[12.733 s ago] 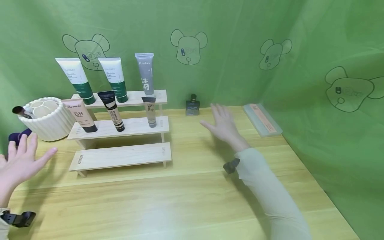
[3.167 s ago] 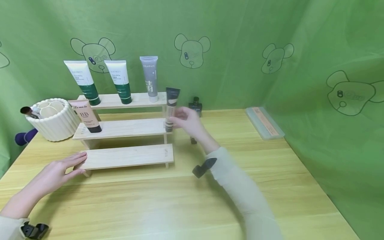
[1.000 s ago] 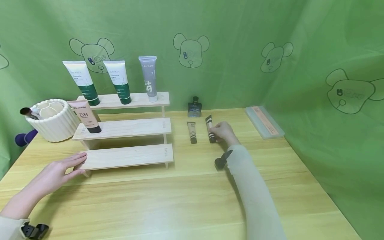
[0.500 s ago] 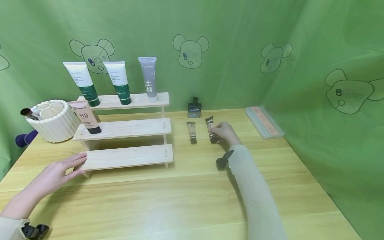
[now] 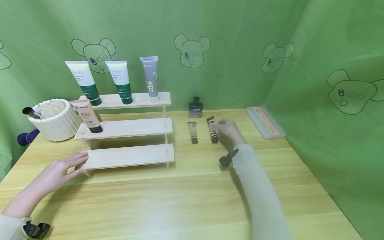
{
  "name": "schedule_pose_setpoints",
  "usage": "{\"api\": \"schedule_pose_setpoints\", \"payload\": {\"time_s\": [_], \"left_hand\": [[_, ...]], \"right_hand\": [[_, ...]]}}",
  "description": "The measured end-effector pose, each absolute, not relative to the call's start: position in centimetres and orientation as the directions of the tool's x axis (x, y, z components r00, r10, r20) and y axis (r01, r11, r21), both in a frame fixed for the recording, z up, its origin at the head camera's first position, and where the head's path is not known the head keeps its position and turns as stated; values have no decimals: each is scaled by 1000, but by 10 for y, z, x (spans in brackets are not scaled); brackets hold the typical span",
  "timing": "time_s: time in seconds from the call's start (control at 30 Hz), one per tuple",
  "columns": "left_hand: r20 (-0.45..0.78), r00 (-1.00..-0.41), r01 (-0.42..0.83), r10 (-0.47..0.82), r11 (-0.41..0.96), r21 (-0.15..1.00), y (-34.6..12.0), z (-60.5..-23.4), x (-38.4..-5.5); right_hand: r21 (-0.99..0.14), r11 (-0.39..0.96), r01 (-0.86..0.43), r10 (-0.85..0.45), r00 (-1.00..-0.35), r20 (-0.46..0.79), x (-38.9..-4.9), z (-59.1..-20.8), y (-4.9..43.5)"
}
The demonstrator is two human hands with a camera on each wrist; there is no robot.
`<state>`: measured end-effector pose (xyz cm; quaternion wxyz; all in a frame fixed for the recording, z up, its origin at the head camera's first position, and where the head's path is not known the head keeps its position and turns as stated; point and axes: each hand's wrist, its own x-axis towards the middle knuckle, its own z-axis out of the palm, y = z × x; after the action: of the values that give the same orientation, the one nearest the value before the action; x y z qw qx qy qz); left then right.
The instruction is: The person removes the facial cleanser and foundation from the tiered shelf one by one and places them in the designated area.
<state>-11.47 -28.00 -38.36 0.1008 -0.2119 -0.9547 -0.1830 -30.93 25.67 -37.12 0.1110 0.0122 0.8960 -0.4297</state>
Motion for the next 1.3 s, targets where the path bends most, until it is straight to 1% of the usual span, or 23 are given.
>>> {"api": "schedule_pose_setpoints", "payload": {"time_s": [0.23, 0.43, 0.63, 0.9, 1.0, 1.17, 1.3], "left_hand": [[281, -887, 446, 367, 840, 309, -279, -383, -116], [279, -886, 447, 369, 840, 307, -277, -382, -117], [278, -887, 445, 368, 842, 305, -277, -382, -117], [277, -887, 445, 368, 841, 308, -277, -382, -116], [278, -888, 444, 367, 842, 307, -277, -382, -116], [286, -885, 448, 368, 842, 301, -277, -382, -116], [292, -881, 453, 372, 840, 297, -277, -382, -116]], "right_hand": [[-779, 622, -81, -176, -984, -37, -302, -334, 231], [-781, 580, -230, -258, -962, 92, -287, -301, 194], [-799, 500, -334, -351, -922, 166, -275, -278, 153], [-788, 446, -423, -460, -864, 204, -268, -269, 93], [-775, 439, -454, -510, -836, 201, -266, -273, 69], [-794, 403, -455, -585, -795, 158, -262, -285, 29], [-789, 381, -483, -622, -765, 168, -260, -292, 2]]}}
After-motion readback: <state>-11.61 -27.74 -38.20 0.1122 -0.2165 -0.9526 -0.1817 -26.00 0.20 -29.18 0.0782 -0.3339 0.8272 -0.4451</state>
